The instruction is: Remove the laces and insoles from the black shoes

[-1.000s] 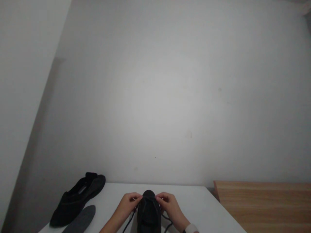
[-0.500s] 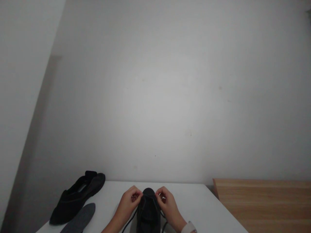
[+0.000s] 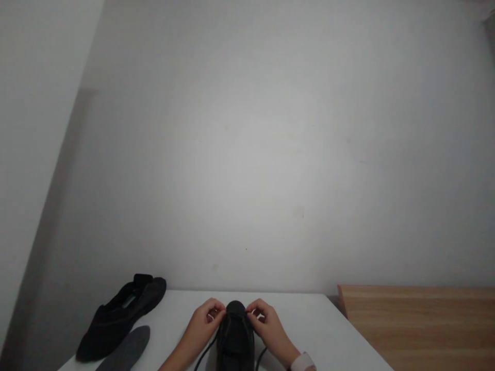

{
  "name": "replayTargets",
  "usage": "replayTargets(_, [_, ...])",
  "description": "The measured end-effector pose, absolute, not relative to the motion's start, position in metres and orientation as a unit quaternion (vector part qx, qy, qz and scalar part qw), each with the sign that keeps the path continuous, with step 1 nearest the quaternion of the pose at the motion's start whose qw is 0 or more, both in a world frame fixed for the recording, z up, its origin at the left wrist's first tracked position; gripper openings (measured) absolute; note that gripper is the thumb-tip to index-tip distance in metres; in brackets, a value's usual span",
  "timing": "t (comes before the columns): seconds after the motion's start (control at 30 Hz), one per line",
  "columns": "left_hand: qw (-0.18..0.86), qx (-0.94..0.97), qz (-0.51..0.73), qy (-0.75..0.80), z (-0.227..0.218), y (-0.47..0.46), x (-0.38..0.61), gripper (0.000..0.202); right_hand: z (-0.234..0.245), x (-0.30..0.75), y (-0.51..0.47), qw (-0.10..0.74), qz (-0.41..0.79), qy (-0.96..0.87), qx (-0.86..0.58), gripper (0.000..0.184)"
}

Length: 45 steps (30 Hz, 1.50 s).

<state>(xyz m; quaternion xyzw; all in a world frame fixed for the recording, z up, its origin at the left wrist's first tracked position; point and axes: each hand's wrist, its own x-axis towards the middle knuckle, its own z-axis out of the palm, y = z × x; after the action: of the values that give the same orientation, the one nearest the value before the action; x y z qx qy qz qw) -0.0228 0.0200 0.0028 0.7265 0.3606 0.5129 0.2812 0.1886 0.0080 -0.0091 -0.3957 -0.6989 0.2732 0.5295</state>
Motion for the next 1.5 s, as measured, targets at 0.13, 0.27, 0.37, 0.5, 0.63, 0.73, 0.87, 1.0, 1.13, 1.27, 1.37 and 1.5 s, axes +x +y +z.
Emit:
replayTargets(0.13, [0.329, 0.705, 0.533, 0.332, 0.004, 0.017, -0.020, 0.026, -0.007, 0.187, 0.008, 0.556, 0.254, -0.683, -0.400, 0.017])
replayTargets(0.27, [0.358, 0.695, 0.541, 0.309, 0.005, 0.017, -0.017, 0.028, -0.006, 0.183, 0.007, 0.578, 0.295, -0.669, -0.362, 0.020])
replayTargets(0.37, [0.353, 0.684, 0.558, 0.310, 0.006, 0.018, -0.017, 0.028, -0.005, 0.182, 0.007, 0.588, 0.305, -0.657, -0.360, 0.018])
replayTargets(0.5, [0.334, 0.678, 0.575, 0.314, 0.007, 0.022, -0.021, 0.021, -0.004, 0.187, 0.009, 0.599, 0.254, -0.661, -0.374, 0.008])
replayTargets(0.63, [0.296, 0.668, 0.597, 0.331, 0.006, 0.026, -0.025, 0.015, -0.005, 0.192, 0.011, 0.623, 0.216, -0.635, -0.402, 0.005])
replayTargets(0.73, [0.259, 0.657, 0.614, 0.352, 0.003, 0.029, -0.029, 0.021, -0.005, 0.197, 0.013, 0.648, 0.204, -0.603, -0.418, 0.006])
replayTargets(0.87, [0.235, 0.607, 0.650, 0.393, 0.001, 0.034, -0.035, 0.020, -0.003, 0.205, 0.017, 0.688, 0.202, -0.549, -0.430, 0.006])
replayTargets(1.0, [0.286, 0.564, 0.660, 0.406, 0.002, 0.037, -0.038, 0.032, -0.004, 0.209, 0.022, 0.718, 0.234, -0.496, -0.429, 0.020])
replayTargets(1.13, [0.402, 0.519, 0.636, 0.405, 0.006, 0.037, -0.036, 0.055, -0.006, 0.208, 0.026, 0.728, 0.294, -0.455, -0.421, 0.041])
replayTargets(1.27, [0.520, 0.465, 0.600, 0.392, 0.010, 0.034, -0.037, 0.066, -0.006, 0.209, 0.027, 0.729, 0.371, -0.404, -0.409, 0.056])
replayTargets(1.37, [0.545, 0.449, 0.592, 0.389, 0.013, 0.029, -0.038, 0.067, -0.004, 0.209, 0.024, 0.734, 0.439, -0.359, -0.375, 0.057])
replayTargets(1.5, [0.514, 0.422, 0.651, 0.368, 0.015, 0.027, -0.042, 0.064, -0.001, 0.209, 0.019, 0.746, 0.463, -0.339, -0.337, 0.054])
